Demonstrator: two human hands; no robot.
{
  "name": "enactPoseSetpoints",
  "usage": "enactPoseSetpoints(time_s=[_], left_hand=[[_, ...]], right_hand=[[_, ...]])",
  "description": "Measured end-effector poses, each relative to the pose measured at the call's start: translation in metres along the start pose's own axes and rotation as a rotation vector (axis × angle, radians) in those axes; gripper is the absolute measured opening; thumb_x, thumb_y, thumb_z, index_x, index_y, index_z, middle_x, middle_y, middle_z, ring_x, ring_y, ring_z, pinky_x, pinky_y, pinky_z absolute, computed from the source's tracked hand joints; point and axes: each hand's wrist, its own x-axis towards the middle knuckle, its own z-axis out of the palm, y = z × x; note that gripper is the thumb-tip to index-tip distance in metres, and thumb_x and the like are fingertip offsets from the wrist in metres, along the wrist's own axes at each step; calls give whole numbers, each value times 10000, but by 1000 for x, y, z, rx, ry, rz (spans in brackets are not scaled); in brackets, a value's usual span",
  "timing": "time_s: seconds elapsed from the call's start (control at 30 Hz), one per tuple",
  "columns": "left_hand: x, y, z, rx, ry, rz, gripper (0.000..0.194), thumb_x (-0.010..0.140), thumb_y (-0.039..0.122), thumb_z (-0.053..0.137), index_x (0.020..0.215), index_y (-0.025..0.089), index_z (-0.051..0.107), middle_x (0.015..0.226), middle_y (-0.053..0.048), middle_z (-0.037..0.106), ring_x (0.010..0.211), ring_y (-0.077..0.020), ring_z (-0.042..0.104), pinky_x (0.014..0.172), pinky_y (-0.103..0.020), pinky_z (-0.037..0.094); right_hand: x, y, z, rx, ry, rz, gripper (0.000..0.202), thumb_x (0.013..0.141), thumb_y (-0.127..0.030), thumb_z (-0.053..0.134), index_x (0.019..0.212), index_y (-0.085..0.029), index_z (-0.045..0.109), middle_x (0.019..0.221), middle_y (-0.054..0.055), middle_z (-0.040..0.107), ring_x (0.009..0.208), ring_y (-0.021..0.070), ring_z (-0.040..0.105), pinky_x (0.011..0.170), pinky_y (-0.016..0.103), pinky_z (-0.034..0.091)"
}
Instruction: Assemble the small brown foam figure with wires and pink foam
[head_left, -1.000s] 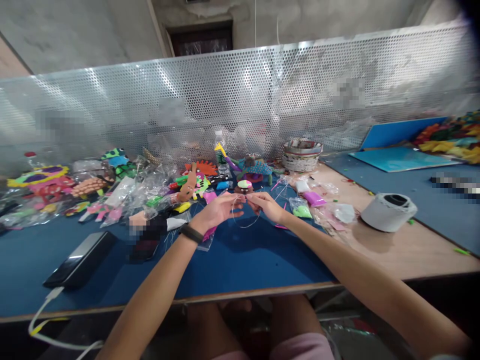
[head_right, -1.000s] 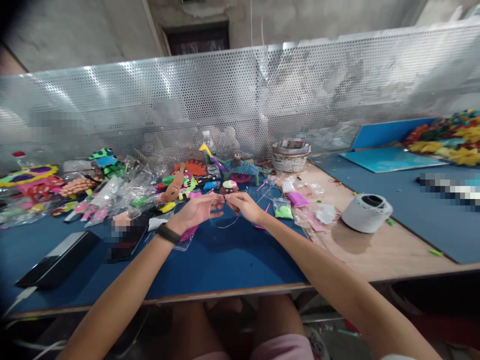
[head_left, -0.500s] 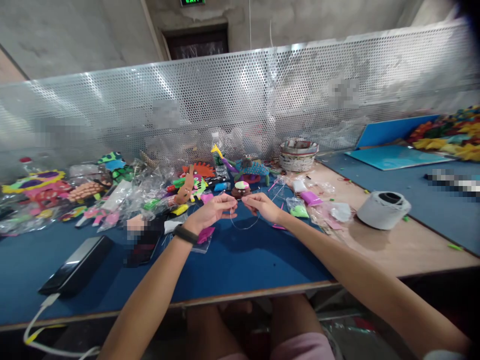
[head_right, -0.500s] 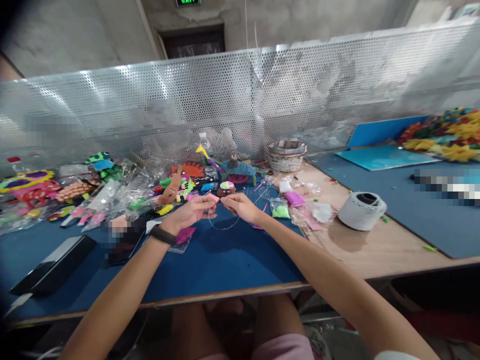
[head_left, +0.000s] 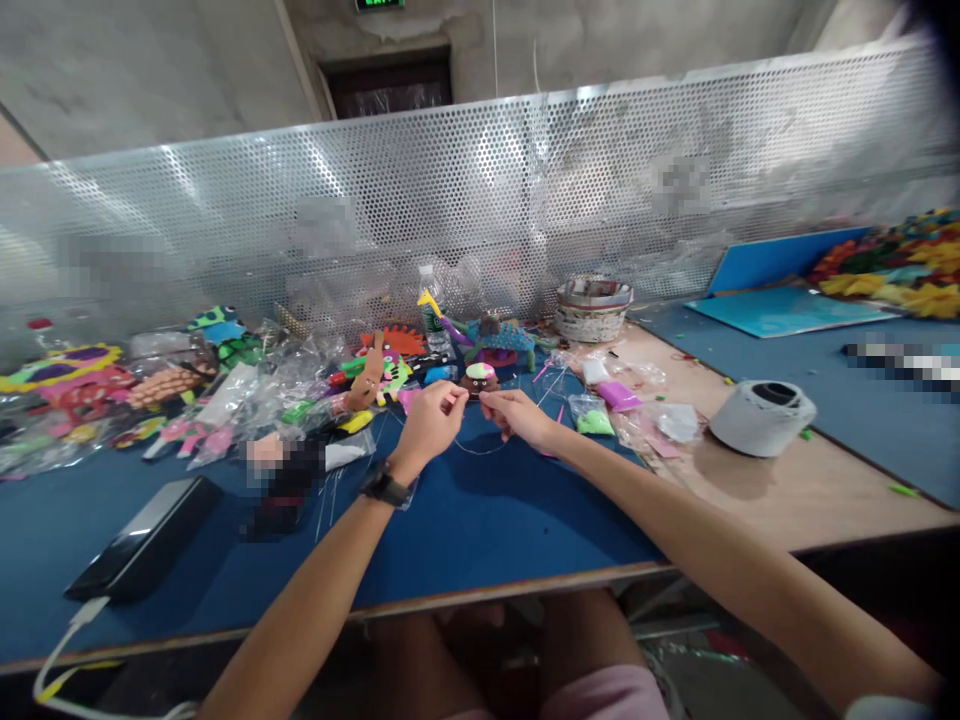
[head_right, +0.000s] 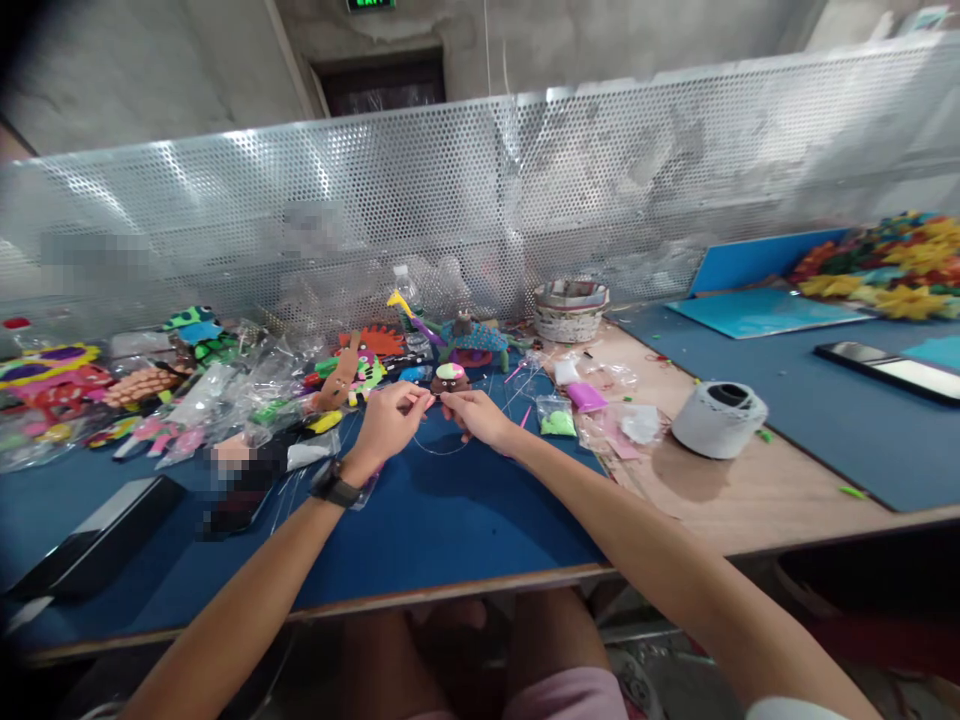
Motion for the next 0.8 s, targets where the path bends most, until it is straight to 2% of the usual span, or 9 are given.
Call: enactPoseSetpoints(time_s=[0.13,0.23,0.33,0.57,0.7,0.8], left_hand=[[10,0,-14,-442,-165,-363,298,862,424,687,910,131,709,886,-76,687,694,-138,617,696,-304,560],[11,1,-23,-645,-304,-489,210,832,300,746,930,120,701,898,-60,682,695,-103,620,723,-277,578],[9,0,-26,-743,-364,-565,157,854,253,731,940,125,699,932,-61,688,723,-102,642,737,-265,589],[8,-9,-29,-745,-391,-646,206,890,284,702,1027,130,705,904,-60,688,724,-108,662,652,-228,594],[8,-6,-30,-657,-438,-591,243,858,311,738,1026,138,703,818,-35,647,695,-103,638,623,-215,586],[8,-1,-32,-476,-438,-507,303,825,390,763,996,148,703,792,-19,621,663,-96,610,606,-224,585]], right_hand=[[-3,-3,-2,-2,-78,-66,479,866,-636,574,722,-179,603,514,-78,286,443,86,293,419,220,419],[-5,-5,-2,4,-137,-109,477,882,-624,568,730,-174,617,510,-81,284,441,84,292,420,216,414],[-5,-6,-2,11,-162,-123,481,891,-623,560,732,-172,619,505,-79,300,437,84,307,418,215,414],[-5,-3,-2,0,-167,-163,483,903,-623,550,730,-176,607,507,-74,321,438,83,323,415,212,407],[-5,-1,-1,-34,-142,-195,490,897,-629,554,715,-176,599,506,-69,339,441,84,333,404,208,373],[-5,0,0,-80,-116,-206,498,902,-630,543,704,-176,594,509,-67,333,442,83,333,399,206,353]])
